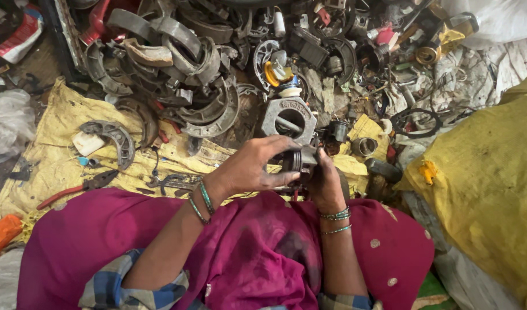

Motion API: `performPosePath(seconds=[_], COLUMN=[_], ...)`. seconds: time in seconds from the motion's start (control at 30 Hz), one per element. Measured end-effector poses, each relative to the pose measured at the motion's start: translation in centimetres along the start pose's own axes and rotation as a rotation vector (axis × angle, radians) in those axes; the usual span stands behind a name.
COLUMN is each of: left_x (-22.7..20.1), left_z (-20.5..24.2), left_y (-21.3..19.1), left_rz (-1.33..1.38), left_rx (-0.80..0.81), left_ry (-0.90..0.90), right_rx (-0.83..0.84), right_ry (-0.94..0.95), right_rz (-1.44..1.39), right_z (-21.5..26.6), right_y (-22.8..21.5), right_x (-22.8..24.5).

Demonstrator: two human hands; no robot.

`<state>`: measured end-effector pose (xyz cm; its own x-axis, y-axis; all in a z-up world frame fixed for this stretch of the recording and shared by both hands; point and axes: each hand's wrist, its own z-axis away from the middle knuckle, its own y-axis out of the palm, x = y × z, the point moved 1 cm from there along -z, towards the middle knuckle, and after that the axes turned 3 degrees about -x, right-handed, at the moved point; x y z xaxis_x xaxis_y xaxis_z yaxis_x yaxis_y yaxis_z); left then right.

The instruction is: The person sits on the floor and repeatedly rubs a small cylindrical metal part with a dark abrasive pad. The person turns the part over and rubs different sides, occasionally pausing to inspect it. The surrounding area contains piles of scrap metal and tools.

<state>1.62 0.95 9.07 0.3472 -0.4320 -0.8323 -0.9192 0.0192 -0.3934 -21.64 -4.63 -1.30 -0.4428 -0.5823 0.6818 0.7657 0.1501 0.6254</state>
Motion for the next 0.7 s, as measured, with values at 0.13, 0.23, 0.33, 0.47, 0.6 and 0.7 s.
performPosePath(seconds=[0.13,0.23,0.33,0.47,0.6,0.7], left_x=[-0.1,-0.2,0.3,1.8,3.4,4.1], left_z=[0.0,0.0,0.1,0.5,0.8,0.9], left_y=[0.2,0.6,1.1,2.0,2.7,3.0], left_rz=[0.011,0.02,0.063,0.057,0.0,-0.017], left_rx=[-0.042,-0.103,-0.163,-0.203,-0.211,-0.243], left_ry=[-0.071,-0.138,-0.175,-0.29,-0.385,-0.44], right_rx=[-0.038,-0.05,-0.038,-0.065,-0.078,-0.064], right_ry=[0.011,0.083,0.128,0.207,0.281,0.299], right_rz=[0.028,0.032,0.136,0.165,0.147,0.134], right_z=[-0.3,-0.3,-0.3,-0.3,-0.2,-0.1], right_y=[0.2,0.8,1.5,2.4,3.1,3.5], right_x=[-0.2,-0.2,-0.1,-0.2,-0.2,-0.2])
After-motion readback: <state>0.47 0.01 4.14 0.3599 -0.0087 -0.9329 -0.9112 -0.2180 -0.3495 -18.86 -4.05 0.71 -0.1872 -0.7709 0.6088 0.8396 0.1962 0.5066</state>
